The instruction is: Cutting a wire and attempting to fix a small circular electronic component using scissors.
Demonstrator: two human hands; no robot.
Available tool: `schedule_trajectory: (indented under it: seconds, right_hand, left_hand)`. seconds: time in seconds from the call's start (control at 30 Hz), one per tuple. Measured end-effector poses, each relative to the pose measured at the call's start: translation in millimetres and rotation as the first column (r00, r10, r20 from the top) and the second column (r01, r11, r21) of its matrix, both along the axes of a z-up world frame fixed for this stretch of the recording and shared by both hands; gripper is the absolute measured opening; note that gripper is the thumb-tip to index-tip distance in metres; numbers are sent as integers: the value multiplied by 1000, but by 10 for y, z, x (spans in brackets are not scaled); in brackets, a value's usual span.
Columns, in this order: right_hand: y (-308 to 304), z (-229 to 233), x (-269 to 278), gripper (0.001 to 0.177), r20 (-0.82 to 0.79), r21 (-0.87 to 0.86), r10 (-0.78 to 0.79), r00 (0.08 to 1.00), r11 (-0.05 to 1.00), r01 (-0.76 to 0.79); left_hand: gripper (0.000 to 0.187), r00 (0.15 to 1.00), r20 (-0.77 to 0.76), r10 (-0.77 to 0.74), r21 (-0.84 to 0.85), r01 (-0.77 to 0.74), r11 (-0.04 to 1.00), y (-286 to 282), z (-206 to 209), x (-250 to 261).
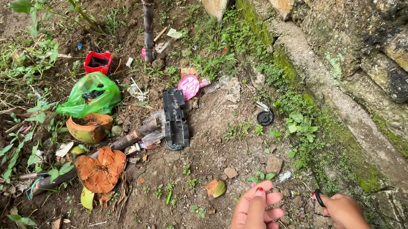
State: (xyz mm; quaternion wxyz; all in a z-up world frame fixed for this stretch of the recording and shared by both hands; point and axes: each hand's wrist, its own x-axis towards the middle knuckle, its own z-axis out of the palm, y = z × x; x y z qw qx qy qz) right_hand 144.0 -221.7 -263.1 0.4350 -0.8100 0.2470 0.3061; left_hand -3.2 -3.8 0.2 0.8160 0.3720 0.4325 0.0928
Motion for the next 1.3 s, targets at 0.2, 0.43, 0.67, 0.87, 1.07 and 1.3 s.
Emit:
schedule_trajectory:
  seconds: [0.2, 0.43, 0.67, 0.87, 1.07, 1.3]
  right_hand:
    - [51, 172, -22, 33, -24, 56, -18, 1000, 998, 19]
    - [-73, -67, 4, 41, -66, 74, -36, 997, 996, 41]
    - [155, 370, -68, 51, -186, 289, -68, 980, 950, 121]
    - [360, 548, -66, 56, -400, 562, -225, 888, 706, 432]
    - [482, 315, 50, 54, -525, 626, -344, 779, 464, 626]
    - [516, 66, 89, 43, -454, 707, -352, 818, 417, 572]
  left_hand:
    - [31, 1000, -13, 0, -6, 0, 1000, 10, 21, 0]
    - [30, 1000, 30, 6, -35, -5, 999, 16, -66, -18]
    - [31, 1000, 17, -2, -30, 2, 1000, 1, -37, -15]
    - [32, 1000, 4, -4, -16, 4, 1000, -16, -34, -5]
    - [32, 1000, -12, -18, 8, 18, 1000, -7, -67, 0]
    - [32, 1000, 2, -23, -9, 23, 1000, 11, -94, -5]
